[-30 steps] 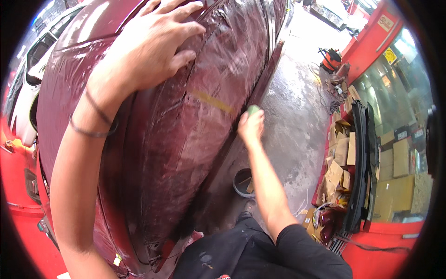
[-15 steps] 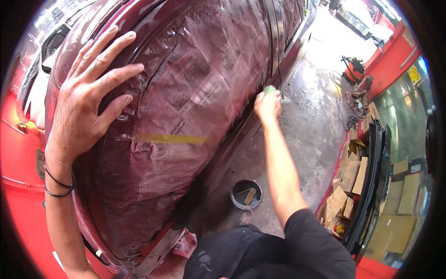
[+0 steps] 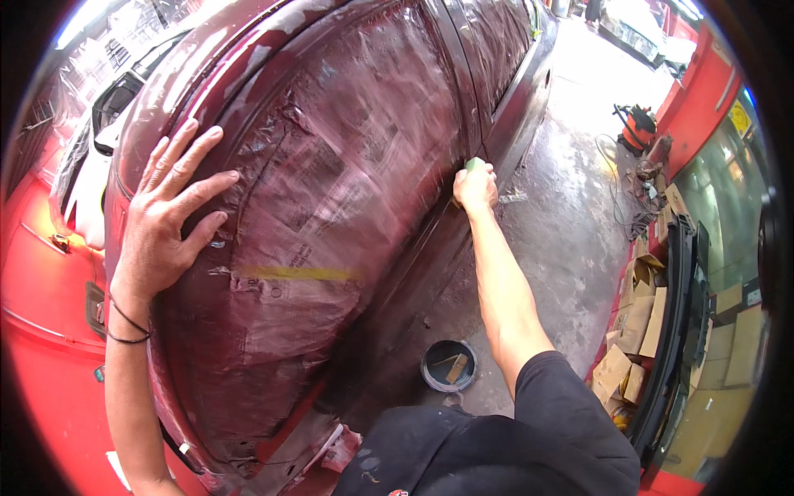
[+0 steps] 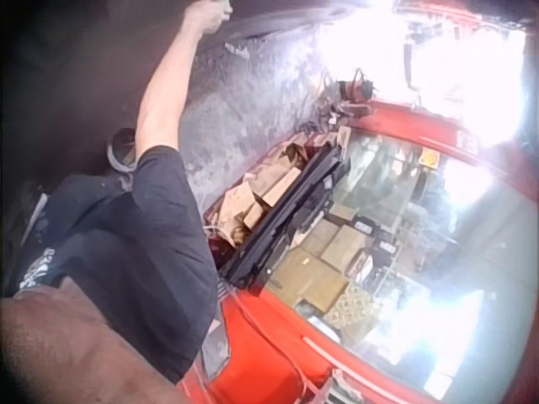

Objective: The person retrieves a sanding block and sandpaper from a storage shelf, tears a piece of sandpaper, and attaches it to the block. They then walk to a maroon car and sand the surface of the driver's side door with the sanding block, dipping it into a bucket of water periodically.

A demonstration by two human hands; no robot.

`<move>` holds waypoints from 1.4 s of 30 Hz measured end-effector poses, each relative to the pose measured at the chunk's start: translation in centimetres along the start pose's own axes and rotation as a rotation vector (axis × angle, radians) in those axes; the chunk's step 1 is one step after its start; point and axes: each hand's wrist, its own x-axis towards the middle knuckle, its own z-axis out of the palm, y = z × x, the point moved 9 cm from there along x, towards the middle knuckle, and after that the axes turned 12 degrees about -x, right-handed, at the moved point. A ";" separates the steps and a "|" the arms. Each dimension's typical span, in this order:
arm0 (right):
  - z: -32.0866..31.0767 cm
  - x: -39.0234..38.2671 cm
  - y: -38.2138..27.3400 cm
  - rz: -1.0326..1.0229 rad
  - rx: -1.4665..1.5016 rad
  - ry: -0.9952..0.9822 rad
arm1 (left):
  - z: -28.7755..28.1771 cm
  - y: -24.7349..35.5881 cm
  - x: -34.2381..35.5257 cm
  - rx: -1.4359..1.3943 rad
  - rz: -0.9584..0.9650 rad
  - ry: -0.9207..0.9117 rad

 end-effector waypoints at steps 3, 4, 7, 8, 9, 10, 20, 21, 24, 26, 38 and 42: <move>0.8 -3.8 0.4 -0.035 0.171 0.054 | -0.1 -0.1 0.0 0.019 -0.001 -0.011; 1.0 -7.0 -0.4 -0.058 0.226 0.049 | -0.2 -0.3 -0.3 0.020 -0.015 -0.019; 3.4 -15.2 0.4 0.002 0.468 -0.052 | 0.1 -0.3 -0.6 0.044 -0.033 -0.033; 4.3 -15.3 0.9 0.037 0.463 -0.083 | 0.0 -0.2 -0.5 0.053 -0.040 -0.037; 3.9 -14.0 1.4 0.014 0.483 -0.020 | 0.1 -0.1 -0.2 0.058 -0.038 -0.044; 3.7 -11.4 1.9 -0.026 0.484 0.075 | 0.2 0.1 0.1 0.063 -0.037 -0.052; 3.5 1.1 2.5 -0.173 0.530 0.214 | 0.5 0.1 0.4 0.127 -0.079 -0.082; 3.7 -2.2 2.6 -0.161 0.585 0.170 | 0.8 -0.1 0.4 0.106 -0.078 -0.080; 3.6 -6.6 1.8 -0.061 0.592 0.068 | 0.1 0.2 0.7 0.111 -0.086 -0.099; 3.4 -3.6 0.4 -0.064 0.553 0.117 | -0.9 0.2 -0.5 0.146 -0.104 -0.114; 2.8 -13.2 1.9 -0.146 0.712 0.120 | -0.5 0.3 -0.8 0.089 -0.114 -0.094; 3.9 0.3 4.7 -0.075 0.566 0.240 | -0.5 0.9 0.7 0.098 -0.078 -0.094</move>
